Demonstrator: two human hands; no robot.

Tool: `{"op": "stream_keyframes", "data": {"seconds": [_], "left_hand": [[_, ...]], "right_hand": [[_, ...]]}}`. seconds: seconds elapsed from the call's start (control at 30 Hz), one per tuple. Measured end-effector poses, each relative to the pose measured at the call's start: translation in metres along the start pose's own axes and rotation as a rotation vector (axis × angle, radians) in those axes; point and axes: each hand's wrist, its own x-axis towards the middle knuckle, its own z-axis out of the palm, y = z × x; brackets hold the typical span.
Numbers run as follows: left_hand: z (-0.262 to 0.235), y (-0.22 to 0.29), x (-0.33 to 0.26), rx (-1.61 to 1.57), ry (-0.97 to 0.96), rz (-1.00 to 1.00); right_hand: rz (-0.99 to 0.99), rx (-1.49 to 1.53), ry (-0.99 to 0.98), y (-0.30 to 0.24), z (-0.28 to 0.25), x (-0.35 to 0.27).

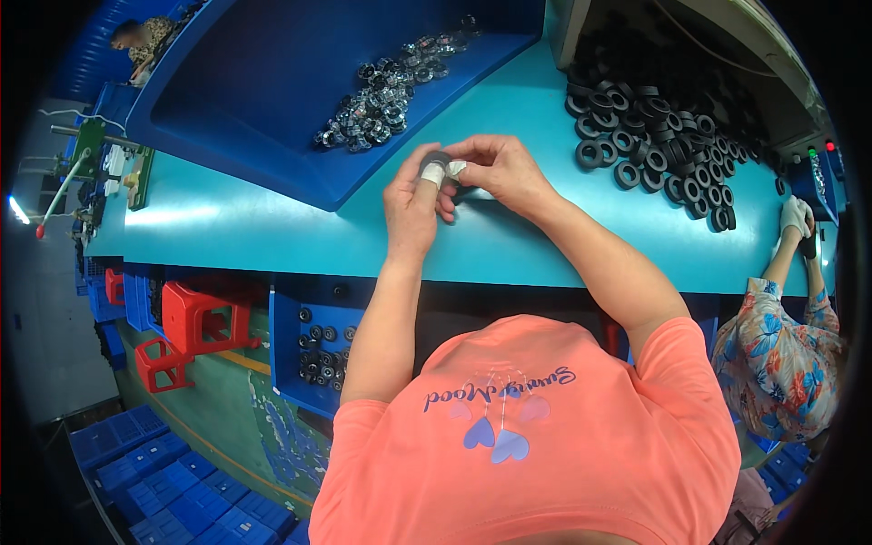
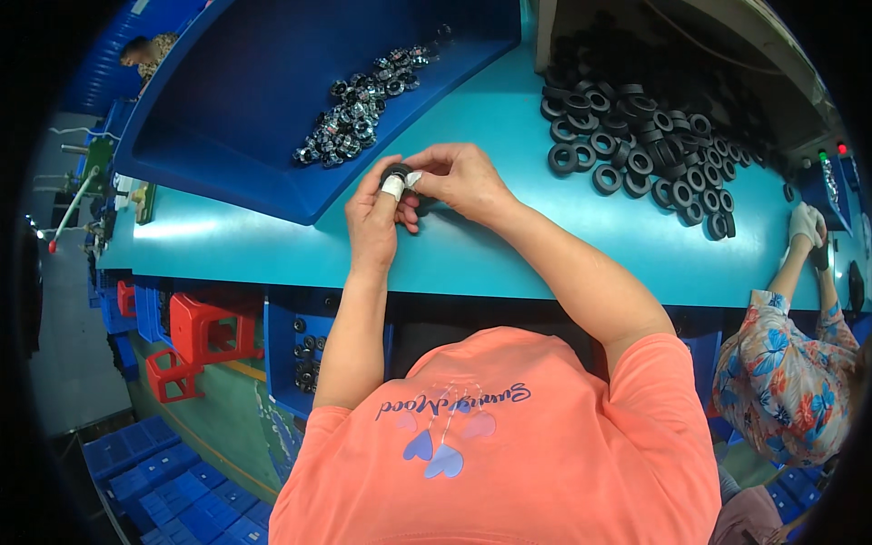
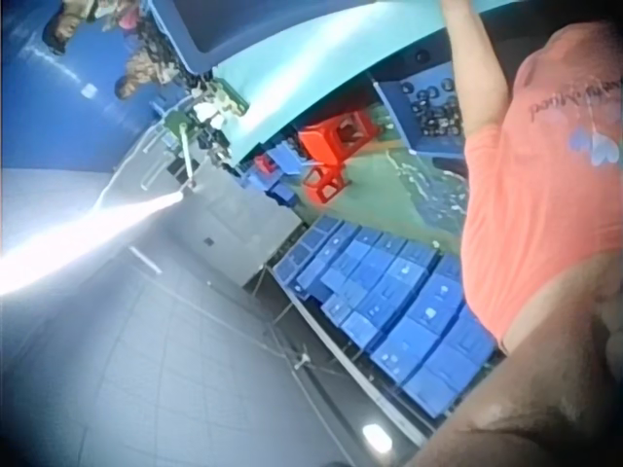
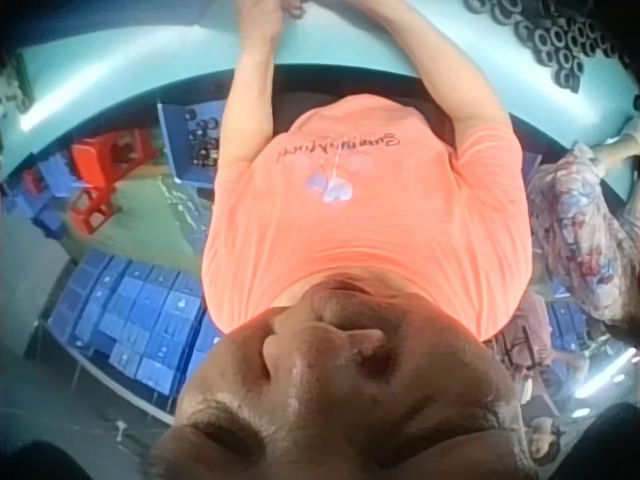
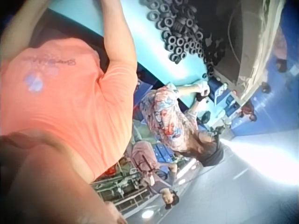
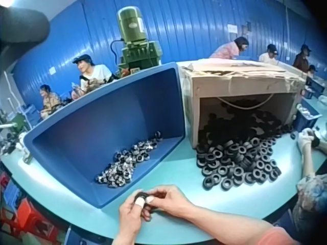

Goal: Assembling small white plastic components into black circular rings on an industrial production line.

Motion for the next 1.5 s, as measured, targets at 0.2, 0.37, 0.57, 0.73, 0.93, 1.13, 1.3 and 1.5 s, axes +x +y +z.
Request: {"op": "stream_keyframes", "data": {"seconds": [0.2, 0.37, 0.57, 0.73, 0.93, 1.13, 1.3, 1.5], "left_hand": [[-0.002, -0.002, -0.001, -0.065, -0.091, 0.069], [0.003, 0.005, -0.005, -0.037, -0.073, 0.053], [0.002, 0.001, -0.005, -0.011, -0.061, 0.031], [0.008, -0.003, -0.008, 0.133, -0.051, 0.068], [0.009, -0.003, -0.007, 0.196, -0.048, 0.075], [0.003, -0.003, -0.004, 0.019, -0.093, 0.038], [0.001, 0.002, -0.004, -0.09, -0.13, 0.021], [0.001, 0.004, -0.007, -0.069, -0.118, 0.034]], "right_hand": [[0.093, 0.192, -0.081, -0.011, -0.003, 0.0], [0.16, 0.319, -0.099, -0.003, -0.008, 0.003], [0.168, 0.304, -0.118, -0.001, -0.007, 0.005], [0.14, 0.133, -0.097, 0.0, -0.006, 0.004], [0.148, 0.145, -0.084, 0.002, -0.006, 0.004], [0.177, 0.261, -0.17, 0.005, -0.016, 0.009], [0.197, 0.352, -0.238, 0.007, -0.021, 0.012], [0.196, 0.364, -0.239, 0.007, -0.02, 0.011]]}}
